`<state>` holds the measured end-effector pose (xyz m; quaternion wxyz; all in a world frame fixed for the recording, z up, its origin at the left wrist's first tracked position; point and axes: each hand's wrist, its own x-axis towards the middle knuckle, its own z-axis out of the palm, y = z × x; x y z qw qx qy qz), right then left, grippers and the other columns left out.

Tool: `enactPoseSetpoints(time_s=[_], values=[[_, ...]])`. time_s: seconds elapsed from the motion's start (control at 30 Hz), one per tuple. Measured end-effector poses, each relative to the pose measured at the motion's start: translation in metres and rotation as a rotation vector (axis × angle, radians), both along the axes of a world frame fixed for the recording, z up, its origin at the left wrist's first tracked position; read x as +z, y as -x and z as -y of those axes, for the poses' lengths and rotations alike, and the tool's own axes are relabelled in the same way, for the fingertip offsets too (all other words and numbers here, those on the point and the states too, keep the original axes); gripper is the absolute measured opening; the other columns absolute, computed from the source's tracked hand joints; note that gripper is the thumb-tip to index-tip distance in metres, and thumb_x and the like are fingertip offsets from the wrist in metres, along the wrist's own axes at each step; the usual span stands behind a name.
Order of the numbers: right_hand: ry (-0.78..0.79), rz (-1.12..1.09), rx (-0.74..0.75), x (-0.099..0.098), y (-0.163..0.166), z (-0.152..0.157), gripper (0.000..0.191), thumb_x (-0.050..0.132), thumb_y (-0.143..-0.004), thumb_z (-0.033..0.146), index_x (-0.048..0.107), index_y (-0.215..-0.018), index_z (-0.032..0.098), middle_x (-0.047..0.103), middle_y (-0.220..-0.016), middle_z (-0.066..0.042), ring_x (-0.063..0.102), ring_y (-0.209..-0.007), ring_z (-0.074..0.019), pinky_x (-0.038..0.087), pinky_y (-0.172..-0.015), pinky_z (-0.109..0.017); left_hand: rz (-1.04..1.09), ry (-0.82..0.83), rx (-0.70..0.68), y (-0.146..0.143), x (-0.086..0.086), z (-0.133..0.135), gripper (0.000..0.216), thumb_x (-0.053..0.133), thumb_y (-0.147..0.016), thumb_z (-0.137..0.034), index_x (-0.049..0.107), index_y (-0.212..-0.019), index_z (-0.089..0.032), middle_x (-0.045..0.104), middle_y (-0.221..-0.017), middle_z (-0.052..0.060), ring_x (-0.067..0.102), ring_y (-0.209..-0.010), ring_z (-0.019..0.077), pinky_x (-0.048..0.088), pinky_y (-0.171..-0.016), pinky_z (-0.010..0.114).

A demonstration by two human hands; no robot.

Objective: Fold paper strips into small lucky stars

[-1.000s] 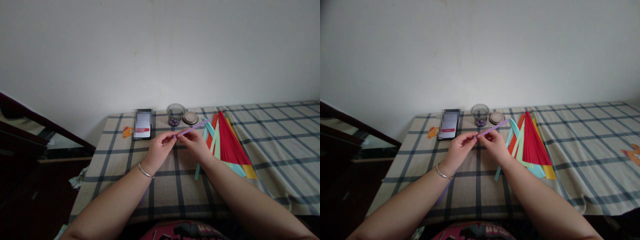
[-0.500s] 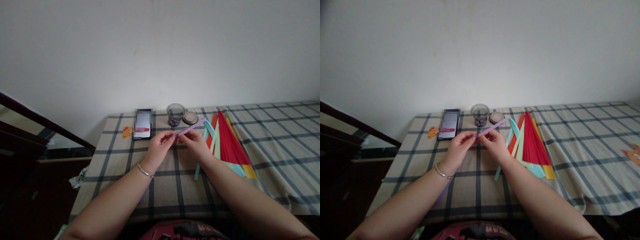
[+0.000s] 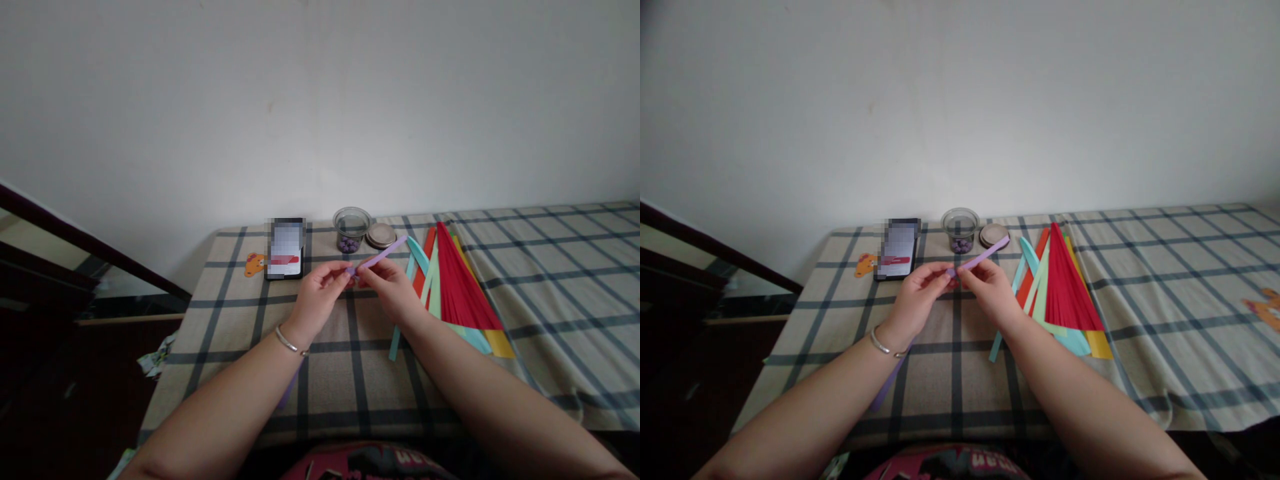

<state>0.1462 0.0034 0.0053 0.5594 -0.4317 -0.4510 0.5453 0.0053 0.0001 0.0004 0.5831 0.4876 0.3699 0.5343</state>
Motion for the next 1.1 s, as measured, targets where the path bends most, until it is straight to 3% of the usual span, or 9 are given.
enactPoseSetpoints(time_s=[0.17, 0.4, 0.57, 0.97, 1.1], values=[[-0.01, 0.018, 0.007, 0.0005, -0.0001, -0.0001, 0.028, 0.075, -0.062, 0.044, 0.063, -0.068, 0.019, 0.06, -0.062, 0.002, 0.052, -0.059, -0.0117, 0.043, -0.057, -0.026, -0.074, -0.04, 0.006, 0.0017, -0.0007, -0.0005, 0.023, 0.067, -0.077, -0.031, 0.069, -0.096, -0.017, 0.071, -0.095, 0.006, 0.065, -0.085, 0.0152, 0.052, -0.083, 0.03], [0.027, -0.051, 0.078, -0.0039, -0.0011, -0.0013, 0.028, 0.076, -0.061, 0.044, 0.065, -0.071, 0.02, 0.062, -0.067, 0.001, 0.054, -0.062, -0.0123, 0.045, -0.06, -0.027, 0.07, 0.045, -0.047, -0.0006, 0.001, 0.0011, 0.022, 0.068, -0.076, -0.028, 0.071, -0.095, -0.018, 0.073, -0.091, 0.005, 0.067, -0.082, 0.0146, 0.055, -0.083, 0.032], [0.02, -0.092, 0.12, -0.0035, -0.0009, -0.0012, 0.027, 0.078, -0.061, 0.043, 0.067, -0.072, 0.021, 0.063, -0.067, 0.002, 0.054, -0.061, -0.0113, 0.044, -0.06, -0.025, 0.023, 0.032, -0.05, 0.0004, 0.0007, 0.0006, 0.024, 0.067, -0.077, -0.03, 0.071, -0.097, -0.019, 0.073, -0.095, 0.006, 0.068, -0.084, 0.0165, 0.056, -0.081, 0.033], [0.007, -0.038, 0.099, -0.0031, -0.0007, -0.0008, 0.029, 0.078, -0.059, 0.044, 0.066, -0.072, 0.021, 0.065, -0.068, 0.001, 0.057, -0.065, -0.0129, 0.047, -0.063, -0.027, -0.355, -0.337, -0.011, 0.0057, 0.0068, 0.003, 0.026, 0.053, -0.088, -0.028, 0.067, -0.108, -0.02, 0.069, -0.111, 0.006, 0.064, -0.101, 0.0167, 0.05, -0.093, 0.03], [-0.007, -0.039, 0.058, -0.0026, 0.0005, -0.0004, 0.028, 0.078, -0.06, 0.043, 0.064, -0.071, 0.021, 0.064, -0.068, 0.002, 0.057, -0.064, -0.0127, 0.049, -0.065, -0.028, -0.402, -0.384, -0.044, 0.0058, 0.0063, 0.0049, 0.032, 0.053, -0.087, -0.029, 0.062, -0.117, -0.02, 0.065, -0.118, 0.007, 0.061, -0.108, 0.0186, 0.049, -0.095, 0.032]])
